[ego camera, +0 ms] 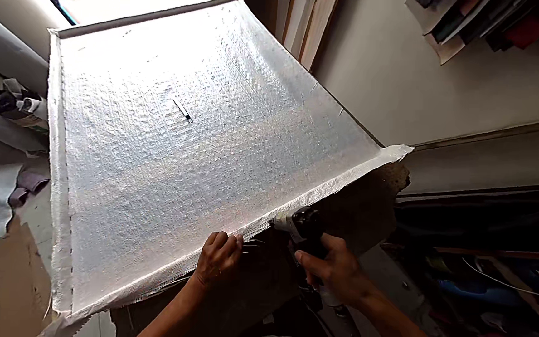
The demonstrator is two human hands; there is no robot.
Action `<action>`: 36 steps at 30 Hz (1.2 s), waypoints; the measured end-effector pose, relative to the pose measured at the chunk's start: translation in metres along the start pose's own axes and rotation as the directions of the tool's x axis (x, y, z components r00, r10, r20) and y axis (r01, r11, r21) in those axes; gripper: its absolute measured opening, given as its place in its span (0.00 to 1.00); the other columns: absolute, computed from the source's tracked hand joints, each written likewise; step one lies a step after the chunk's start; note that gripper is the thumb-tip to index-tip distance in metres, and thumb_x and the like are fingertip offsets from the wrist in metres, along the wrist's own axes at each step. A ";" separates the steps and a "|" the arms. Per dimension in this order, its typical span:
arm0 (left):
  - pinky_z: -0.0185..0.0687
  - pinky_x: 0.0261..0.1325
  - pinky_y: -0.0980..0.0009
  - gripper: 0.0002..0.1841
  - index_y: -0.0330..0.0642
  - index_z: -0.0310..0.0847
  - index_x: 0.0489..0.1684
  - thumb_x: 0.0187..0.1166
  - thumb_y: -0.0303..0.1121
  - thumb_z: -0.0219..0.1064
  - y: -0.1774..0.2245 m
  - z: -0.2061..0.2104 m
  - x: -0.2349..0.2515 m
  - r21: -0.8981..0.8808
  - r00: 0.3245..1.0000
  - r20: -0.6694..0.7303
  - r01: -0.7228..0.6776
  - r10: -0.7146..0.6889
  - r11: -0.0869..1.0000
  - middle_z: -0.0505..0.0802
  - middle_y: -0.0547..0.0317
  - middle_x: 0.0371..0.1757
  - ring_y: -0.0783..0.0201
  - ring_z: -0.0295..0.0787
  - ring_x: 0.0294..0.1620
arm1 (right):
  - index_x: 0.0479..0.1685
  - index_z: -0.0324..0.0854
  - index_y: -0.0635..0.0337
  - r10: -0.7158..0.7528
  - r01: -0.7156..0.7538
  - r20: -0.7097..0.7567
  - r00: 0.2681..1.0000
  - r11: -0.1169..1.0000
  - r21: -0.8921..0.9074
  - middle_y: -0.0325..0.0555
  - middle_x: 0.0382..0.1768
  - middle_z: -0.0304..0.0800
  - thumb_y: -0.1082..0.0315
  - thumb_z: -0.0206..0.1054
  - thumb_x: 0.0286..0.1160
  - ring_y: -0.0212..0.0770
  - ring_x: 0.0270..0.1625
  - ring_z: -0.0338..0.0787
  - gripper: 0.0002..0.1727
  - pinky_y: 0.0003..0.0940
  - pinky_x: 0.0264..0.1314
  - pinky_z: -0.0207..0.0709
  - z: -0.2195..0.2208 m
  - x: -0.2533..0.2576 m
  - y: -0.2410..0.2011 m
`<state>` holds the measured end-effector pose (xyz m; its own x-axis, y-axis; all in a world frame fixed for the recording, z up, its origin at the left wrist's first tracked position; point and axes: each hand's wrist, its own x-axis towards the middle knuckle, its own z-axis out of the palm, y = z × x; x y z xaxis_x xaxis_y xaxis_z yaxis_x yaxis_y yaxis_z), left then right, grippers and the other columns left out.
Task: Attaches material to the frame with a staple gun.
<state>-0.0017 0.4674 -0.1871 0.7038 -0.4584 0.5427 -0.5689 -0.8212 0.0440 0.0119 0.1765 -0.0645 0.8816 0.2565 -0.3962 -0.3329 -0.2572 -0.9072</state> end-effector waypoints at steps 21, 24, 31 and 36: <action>0.30 0.92 0.34 0.35 0.54 0.48 0.97 0.91 0.55 0.46 0.016 0.104 0.165 -0.508 0.768 0.569 0.047 0.294 0.860 0.51 0.64 0.98 0.54 0.36 0.98 | 0.46 0.89 0.60 0.029 -0.113 -0.448 0.894 0.980 -0.163 0.52 0.21 0.89 0.61 0.72 0.67 0.46 0.13 0.85 0.14 0.40 0.16 0.85 -0.087 0.007 -0.036; 0.49 0.91 0.40 0.29 0.54 0.57 0.94 0.90 0.36 0.45 0.024 0.107 0.154 -0.504 0.823 0.447 -0.093 0.351 0.859 0.55 0.67 0.97 0.55 0.43 0.97 | 0.46 0.89 0.59 0.074 -0.166 -0.432 0.899 0.969 -0.181 0.52 0.20 0.89 0.62 0.72 0.69 0.46 0.14 0.86 0.12 0.40 0.19 0.86 -0.117 0.031 -0.033; 0.49 0.95 0.45 0.26 0.64 0.73 0.84 0.94 0.52 0.39 0.014 0.101 0.166 -0.741 0.917 0.333 0.110 0.221 0.662 0.70 0.71 0.91 0.58 0.52 0.95 | 0.47 0.89 0.52 0.081 -0.183 -0.337 0.938 0.942 -0.283 0.39 0.24 0.91 0.55 0.73 0.68 0.38 0.16 0.87 0.14 0.37 0.18 0.86 -0.190 0.039 -0.007; 0.45 0.92 0.37 0.41 0.48 0.60 0.93 0.87 0.67 0.37 0.073 0.176 0.263 -0.445 0.837 0.517 0.086 0.178 0.891 0.64 0.59 0.94 0.52 0.49 0.96 | 0.41 0.89 0.53 -0.012 -0.077 -0.375 0.927 0.972 -0.221 0.40 0.19 0.89 0.57 0.75 0.65 0.38 0.14 0.86 0.12 0.35 0.15 0.85 -0.290 0.031 -0.002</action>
<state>0.2166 0.2268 -0.1892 0.7081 -0.7056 0.0284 -0.6362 -0.6199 0.4592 0.1367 -0.0848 -0.0335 0.9466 -0.1090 -0.3035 -0.3177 -0.4758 -0.8202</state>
